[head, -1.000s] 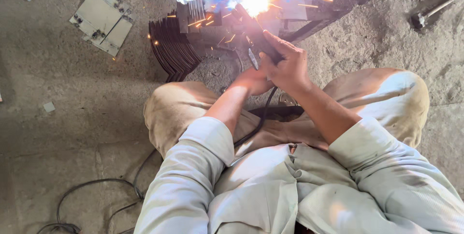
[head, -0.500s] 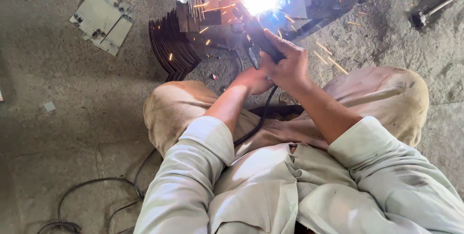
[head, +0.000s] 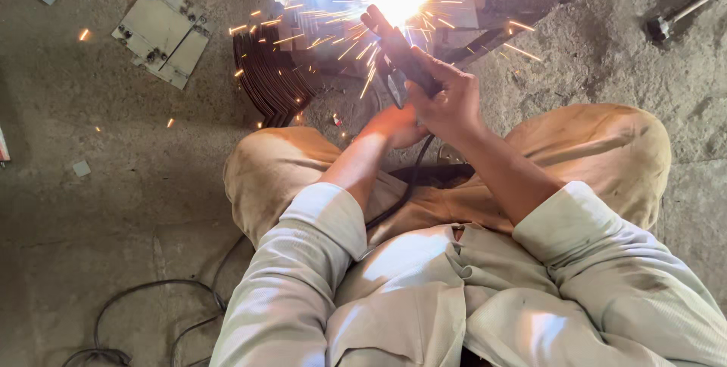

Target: The person positions metal plates on a work surface and welds them together using a welding electrode.

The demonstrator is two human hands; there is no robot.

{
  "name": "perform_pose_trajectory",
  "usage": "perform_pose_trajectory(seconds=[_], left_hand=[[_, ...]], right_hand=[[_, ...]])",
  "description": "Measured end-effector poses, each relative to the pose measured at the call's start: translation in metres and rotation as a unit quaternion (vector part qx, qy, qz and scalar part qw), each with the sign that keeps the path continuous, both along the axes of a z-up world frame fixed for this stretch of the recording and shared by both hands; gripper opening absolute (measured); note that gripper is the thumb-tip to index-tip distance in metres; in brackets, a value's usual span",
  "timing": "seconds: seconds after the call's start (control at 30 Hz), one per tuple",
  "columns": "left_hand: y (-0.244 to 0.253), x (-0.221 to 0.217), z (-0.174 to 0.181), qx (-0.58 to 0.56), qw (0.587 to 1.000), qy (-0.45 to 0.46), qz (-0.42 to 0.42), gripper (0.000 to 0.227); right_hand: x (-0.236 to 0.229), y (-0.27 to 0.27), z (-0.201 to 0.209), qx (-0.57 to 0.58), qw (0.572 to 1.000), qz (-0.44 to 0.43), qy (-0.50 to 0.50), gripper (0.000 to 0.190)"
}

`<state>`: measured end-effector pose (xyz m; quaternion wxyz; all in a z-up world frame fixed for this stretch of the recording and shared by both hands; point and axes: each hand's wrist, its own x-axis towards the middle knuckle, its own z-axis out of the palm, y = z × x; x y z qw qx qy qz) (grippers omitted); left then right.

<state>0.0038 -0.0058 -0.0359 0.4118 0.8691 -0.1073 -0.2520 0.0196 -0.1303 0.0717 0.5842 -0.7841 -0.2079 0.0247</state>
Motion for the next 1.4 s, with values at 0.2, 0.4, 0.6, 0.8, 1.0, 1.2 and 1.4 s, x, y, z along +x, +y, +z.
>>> perform_pose_trajectory(seconds=[0.2, 0.4, 0.6, 0.8, 1.0, 1.2, 1.4], left_hand=[[-0.004, 0.001, -0.011, -0.018, 0.999, -0.043, -0.009, 0.067], [-0.001, 0.001, 0.01, 0.058, 0.996, 0.071, -0.011, 0.076], [0.002, -0.004, 0.007, 0.044, 0.998, 0.042, 0.021, 0.082], [0.005, -0.004, -0.02, 0.072, 0.997, 0.027, 0.012, 0.076], [0.011, 0.0, -0.019, 0.092, 0.996, 0.016, 0.006, 0.077], [0.006, -0.002, -0.01, 0.136, 0.987, 0.08, -0.01, 0.078], [0.009, -0.006, -0.016, 0.148, 0.984, 0.103, -0.005, 0.079]], right_hand=[[0.001, -0.001, 0.0, -0.029, 0.997, -0.031, 0.064, 0.052], [0.004, -0.001, 0.0, -0.046, 0.998, -0.039, 0.025, 0.053], [0.007, -0.006, -0.014, -0.029, 0.998, -0.06, 0.001, 0.048], [0.041, -0.045, -0.014, 0.14, 0.983, -0.088, -0.086, 0.047], [0.047, -0.071, 0.005, 0.217, 0.933, -0.166, 0.234, 0.066], [0.029, -0.059, -0.007, 0.052, 0.996, -0.071, -0.031, 0.092], [0.029, -0.052, -0.032, 0.059, 0.995, -0.072, 0.032, 0.094]])
